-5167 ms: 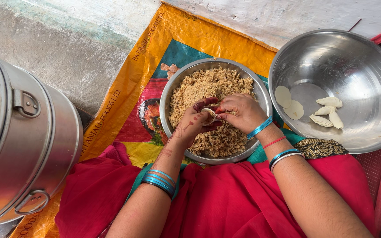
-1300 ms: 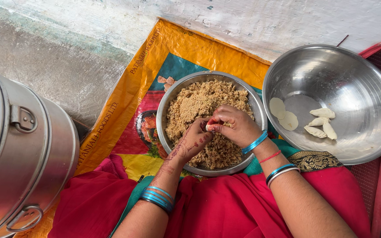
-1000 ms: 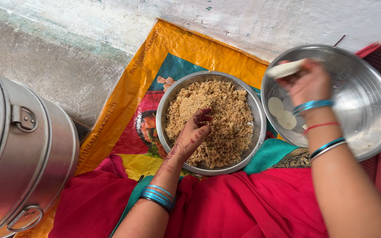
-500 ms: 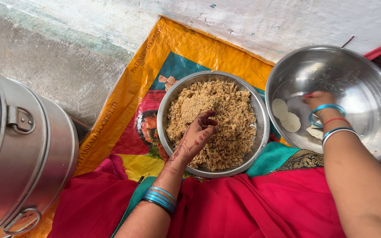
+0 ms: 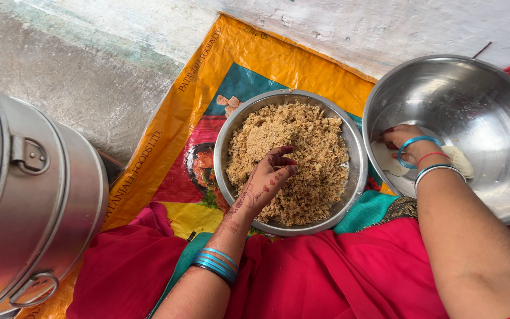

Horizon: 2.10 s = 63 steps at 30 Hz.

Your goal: The person sits on the floor and prepares dumplings by hand. They take a flat dough wrapper, place a portion of grain-based filling in the center, and fold the wrapper to enclose the filling, placing the finished dumpling into a metal bowl.

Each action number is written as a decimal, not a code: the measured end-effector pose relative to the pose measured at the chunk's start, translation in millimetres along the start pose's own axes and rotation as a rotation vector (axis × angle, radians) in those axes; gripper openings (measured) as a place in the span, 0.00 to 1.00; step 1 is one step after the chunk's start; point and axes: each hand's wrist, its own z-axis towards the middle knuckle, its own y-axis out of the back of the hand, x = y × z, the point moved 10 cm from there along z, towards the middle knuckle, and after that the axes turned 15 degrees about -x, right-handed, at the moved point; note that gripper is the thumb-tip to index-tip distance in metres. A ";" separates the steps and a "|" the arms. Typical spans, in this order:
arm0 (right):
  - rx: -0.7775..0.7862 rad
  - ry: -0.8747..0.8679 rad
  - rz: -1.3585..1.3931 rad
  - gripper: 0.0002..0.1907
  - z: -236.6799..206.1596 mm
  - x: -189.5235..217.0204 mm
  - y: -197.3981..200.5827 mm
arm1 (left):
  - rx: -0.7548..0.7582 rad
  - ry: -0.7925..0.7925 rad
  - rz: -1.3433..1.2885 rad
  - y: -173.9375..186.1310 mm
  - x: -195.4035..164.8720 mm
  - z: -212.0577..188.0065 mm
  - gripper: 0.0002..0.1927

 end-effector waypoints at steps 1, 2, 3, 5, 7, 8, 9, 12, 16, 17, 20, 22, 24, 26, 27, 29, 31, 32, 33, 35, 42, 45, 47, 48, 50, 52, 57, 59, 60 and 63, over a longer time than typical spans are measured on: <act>0.032 0.016 -0.044 0.19 -0.6 -1.4 -1.7 | 0.001 0.011 0.016 0.2 0.5 -0.4 0.31; 0.066 0.033 -0.089 0.22 -1.0 -3.3 -5.2 | -0.001 0.022 0.034 1.0 1.0 -0.7 0.31; 0.102 0.050 -0.134 0.25 -0.8 -5.1 -9.0 | -0.001 0.023 0.031 1.4 0.1 -0.9 0.31; 0.150 0.059 -0.209 0.22 1.6 -9.0 -12.2 | 0.000 0.024 0.024 1.7 -0.8 -1.0 0.31; 0.112 0.123 -0.344 0.22 3.6 -3.2 -6.5 | -0.001 -0.003 0.032 2.6 -2.5 -0.3 0.30; 0.051 0.182 -0.440 0.23 5.2 3.8 0.4 | -0.001 -0.016 0.036 2.9 -2.5 -0.1 0.30; -0.011 0.243 -0.535 0.24 7.0 11.6 8.0 | -0.004 -0.016 0.039 3.6 -1.1 0.6 0.30; -0.023 0.338 -0.422 0.16 -9.8 41.2 19.7 | -0.010 -0.019 0.031 5.1 3.3 3.9 0.29; 0.015 0.433 0.014 0.12 -73.1 86.9 27.4 | -0.015 0.053 -0.051 3.5 11.4 8.2 0.26; 0.031 0.470 0.047 0.12 -91.9 95.1 29.5 | -0.015 0.088 -0.075 2.3 13.5 8.6 0.25; 0.370 0.457 0.377 0.13 -150.2 111.0 -5.8 | -0.059 0.288 -0.259 -2.0 22.4 7.7 0.27; 0.586 0.387 0.452 0.14 -177.1 110.4 -40.1 | -0.031 0.413 -0.541 -7.9 20.9 0.3 0.31; 0.581 0.366 0.267 0.17 -180.9 96.8 -72.2 | -0.027 0.465 -0.730 -7.5 15.3 -3.8 0.35; 0.429 0.469 -0.032 0.22 -172.2 83.2 -94.3 | -0.049 0.446 -0.825 3.3 9.6 -3.2 0.37; 0.330 0.554 -0.218 0.25 -167.6 76.0 -99.1 | -0.142 0.472 -0.812 13.8 15.9 -1.5 0.33; 0.204 0.888 -0.503 0.30 -176.7 74.2 -110.3 | -0.328 0.522 -0.785 33.9 30.5 1.5 0.26; 0.109 1.070 -0.638 0.34 -189.0 66.4 -121.1 | -0.344 0.436 -0.806 39.2 29.8 9.0 0.21; 0.082 1.085 -0.629 0.35 -195.1 61.5 -127.4 | -0.351 0.393 -0.816 40.8 30.0 11.3 0.20; 0.055 1.100 -0.621 0.36 -201.7 57.8 -132.8 | -0.321 0.347 -0.801 39.4 29.0 12.1 0.20; 0.016 1.053 -0.668 0.32 -208.9 47.3 -143.9 | -0.263 0.257 -0.767 36.1 24.8 12.5 0.22; -0.123 1.100 -0.771 0.19 -219.5 35.1 -156.4 | -0.439 0.419 -0.744 45.7 56.4 14.7 0.17; -0.116 1.138 -0.649 0.17 -214.3 43.0 -147.6 | -0.365 0.339 -0.699 43.2 57.0 22.4 0.15; -0.068 1.060 -0.452 0.20 -203.0 54.6 -130.7 | -0.336 0.333 -0.705 40.0 59.5 23.1 0.16; -0.043 1.018 -0.353 0.22 -199.9 62.2 -124.5 | -0.319 0.326 -0.687 38.6 59.0 22.5 0.17; -0.021 0.954 -0.315 0.17 -196.1 73.3 -108.8 | -0.287 0.315 -0.655 33.2 56.3 19.3 0.19; 0.007 1.030 -0.231 0.15 -211.7 90.8 -95.7 | -0.316 0.470 -0.664 24.0 66.4 14.0 0.19; 0.162 1.297 -0.091 0.16 -275.6 119.6 -97.3 | -0.223 0.538 -0.666 3.2 66.4 5.9 0.20; 0.220 1.312 -0.129 0.18 -286.8 120.8 -103.8 | -0.171 0.490 -0.666 1.0 63.1 5.1 0.20; 0.250 1.320 -0.147 0.19 -290.8 120.7 -107.1 | -0.167 0.483 -0.665 1.9 62.8 5.4 0.21; 0.306 1.087 -0.123 0.20 -273.8 114.8 -107.9 | -0.174 0.478 -0.645 4.9 63.0 5.1 0.21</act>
